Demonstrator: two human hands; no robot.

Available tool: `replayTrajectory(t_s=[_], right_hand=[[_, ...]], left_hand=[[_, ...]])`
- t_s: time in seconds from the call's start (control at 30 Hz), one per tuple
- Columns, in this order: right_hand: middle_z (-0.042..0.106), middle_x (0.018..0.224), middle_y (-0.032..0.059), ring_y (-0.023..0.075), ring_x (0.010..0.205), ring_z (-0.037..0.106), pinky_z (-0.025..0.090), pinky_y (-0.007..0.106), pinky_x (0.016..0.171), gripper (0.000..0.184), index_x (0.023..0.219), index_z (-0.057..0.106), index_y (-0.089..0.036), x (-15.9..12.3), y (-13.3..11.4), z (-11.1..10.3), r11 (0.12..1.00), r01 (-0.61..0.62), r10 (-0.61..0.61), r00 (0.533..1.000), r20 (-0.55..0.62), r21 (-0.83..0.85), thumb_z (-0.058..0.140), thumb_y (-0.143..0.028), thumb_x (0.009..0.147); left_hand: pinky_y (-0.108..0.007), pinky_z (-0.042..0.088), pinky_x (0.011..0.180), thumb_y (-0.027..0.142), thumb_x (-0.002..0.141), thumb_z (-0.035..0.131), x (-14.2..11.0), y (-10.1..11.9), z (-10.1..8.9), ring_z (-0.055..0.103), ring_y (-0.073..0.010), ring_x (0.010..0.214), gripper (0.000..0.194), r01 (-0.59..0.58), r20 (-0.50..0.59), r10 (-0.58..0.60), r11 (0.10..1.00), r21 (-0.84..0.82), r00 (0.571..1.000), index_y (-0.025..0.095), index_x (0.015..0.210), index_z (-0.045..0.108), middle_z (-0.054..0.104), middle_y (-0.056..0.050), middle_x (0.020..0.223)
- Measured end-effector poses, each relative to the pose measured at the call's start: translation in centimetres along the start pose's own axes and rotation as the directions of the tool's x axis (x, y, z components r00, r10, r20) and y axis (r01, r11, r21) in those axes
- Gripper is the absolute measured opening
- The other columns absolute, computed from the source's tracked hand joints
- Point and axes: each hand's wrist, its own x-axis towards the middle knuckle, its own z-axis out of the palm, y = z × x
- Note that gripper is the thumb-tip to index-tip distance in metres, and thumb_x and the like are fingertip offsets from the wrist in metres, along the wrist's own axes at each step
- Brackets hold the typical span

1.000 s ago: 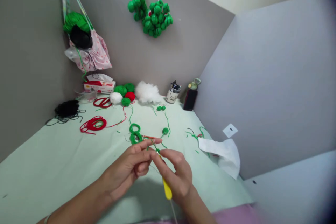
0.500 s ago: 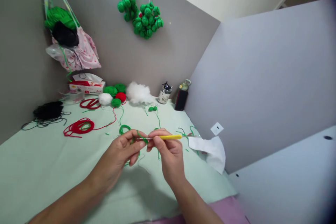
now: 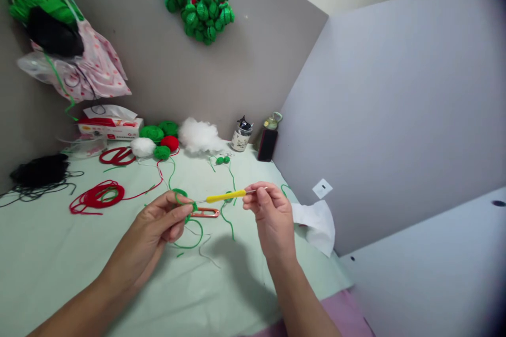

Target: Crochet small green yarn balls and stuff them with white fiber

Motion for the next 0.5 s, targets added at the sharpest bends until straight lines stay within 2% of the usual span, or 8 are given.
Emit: replayTrajectory(t_s=[0.13, 0.33, 0.5], right_hand=[[0.080, 0.084, 0.0053, 0.0130, 0.068, 0.076, 0.063, 0.021, 0.064, 0.021, 0.083, 0.079, -0.019, 1.3, 0.5, -0.7, 0.997, -0.073, 0.073, 0.997, 0.007, -0.004, 0.085, -0.039, 0.079], [0.079, 0.073, 0.0032, 0.0113, 0.059, 0.071, 0.060, 0.020, 0.056, 0.024, 0.072, 0.077, -0.018, 4.4, 2.0, -1.7, 0.975, -0.220, 0.220, 0.975, 0.000, -0.039, 0.092, -0.037, 0.070], [0.079, 0.075, 0.0053, 0.0122, 0.059, 0.071, 0.061, 0.022, 0.057, 0.026, 0.077, 0.079, -0.017, 7.7, 3.7, -2.5, 0.921, -0.360, 0.375, 0.922, 0.092, -0.148, 0.085, -0.042, 0.078]], left_hand=[[-0.016, 0.027, 0.049, 0.039, 0.074, 0.088, 1.2, -0.4, -0.3, 0.031, -0.0070, 0.052, 0.029, 0.030, -0.027, -0.031, 0.999, -0.026, 0.999, 0.020, 0.082, 0.068, 0.041, 0.008, 0.052], [-0.017, 0.028, 0.049, 0.039, 0.073, 0.089, 3.1, -1.7, -0.8, 0.031, -0.0064, 0.052, 0.029, 0.119, -0.078, -0.120, 0.993, -0.029, 0.990, 0.020, 0.081, 0.068, 0.041, 0.008, 0.057], [-0.017, 0.027, 0.049, 0.041, 0.074, 0.088, 5.0, -3.0, -2.1, 0.029, -0.0072, 0.051, 0.029, 0.220, -0.136, -0.226, 0.974, -0.058, 0.965, 0.020, 0.082, 0.069, 0.037, 0.008, 0.053]])
